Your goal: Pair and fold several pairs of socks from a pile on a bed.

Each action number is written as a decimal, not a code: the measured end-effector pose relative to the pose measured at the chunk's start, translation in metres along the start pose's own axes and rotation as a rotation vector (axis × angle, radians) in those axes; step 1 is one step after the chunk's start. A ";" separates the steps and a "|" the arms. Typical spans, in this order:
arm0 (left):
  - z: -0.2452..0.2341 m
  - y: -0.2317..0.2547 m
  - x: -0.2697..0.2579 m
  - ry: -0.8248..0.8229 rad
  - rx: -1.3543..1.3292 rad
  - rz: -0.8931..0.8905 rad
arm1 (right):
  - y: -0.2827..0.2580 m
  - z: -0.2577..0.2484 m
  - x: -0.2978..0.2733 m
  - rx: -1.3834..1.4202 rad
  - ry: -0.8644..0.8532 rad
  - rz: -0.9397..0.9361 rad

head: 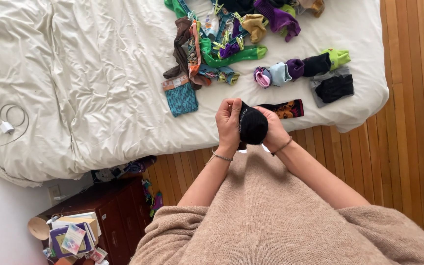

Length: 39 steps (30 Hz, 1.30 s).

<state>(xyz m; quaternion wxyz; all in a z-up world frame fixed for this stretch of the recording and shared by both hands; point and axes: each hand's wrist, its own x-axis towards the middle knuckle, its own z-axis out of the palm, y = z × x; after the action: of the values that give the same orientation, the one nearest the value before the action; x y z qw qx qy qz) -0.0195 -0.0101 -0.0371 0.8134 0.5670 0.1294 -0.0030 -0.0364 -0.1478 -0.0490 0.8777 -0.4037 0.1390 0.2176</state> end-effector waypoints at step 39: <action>-0.029 -0.098 0.017 -0.055 -0.065 -0.427 | 0.031 -0.049 0.011 -0.472 0.328 -0.148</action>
<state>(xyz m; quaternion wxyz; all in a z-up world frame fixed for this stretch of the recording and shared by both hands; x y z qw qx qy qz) -0.0240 -0.0161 -0.1398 0.8155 0.4997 0.2244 -0.1865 -0.0454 -0.1646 -0.1043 0.7390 -0.6353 0.1946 0.1115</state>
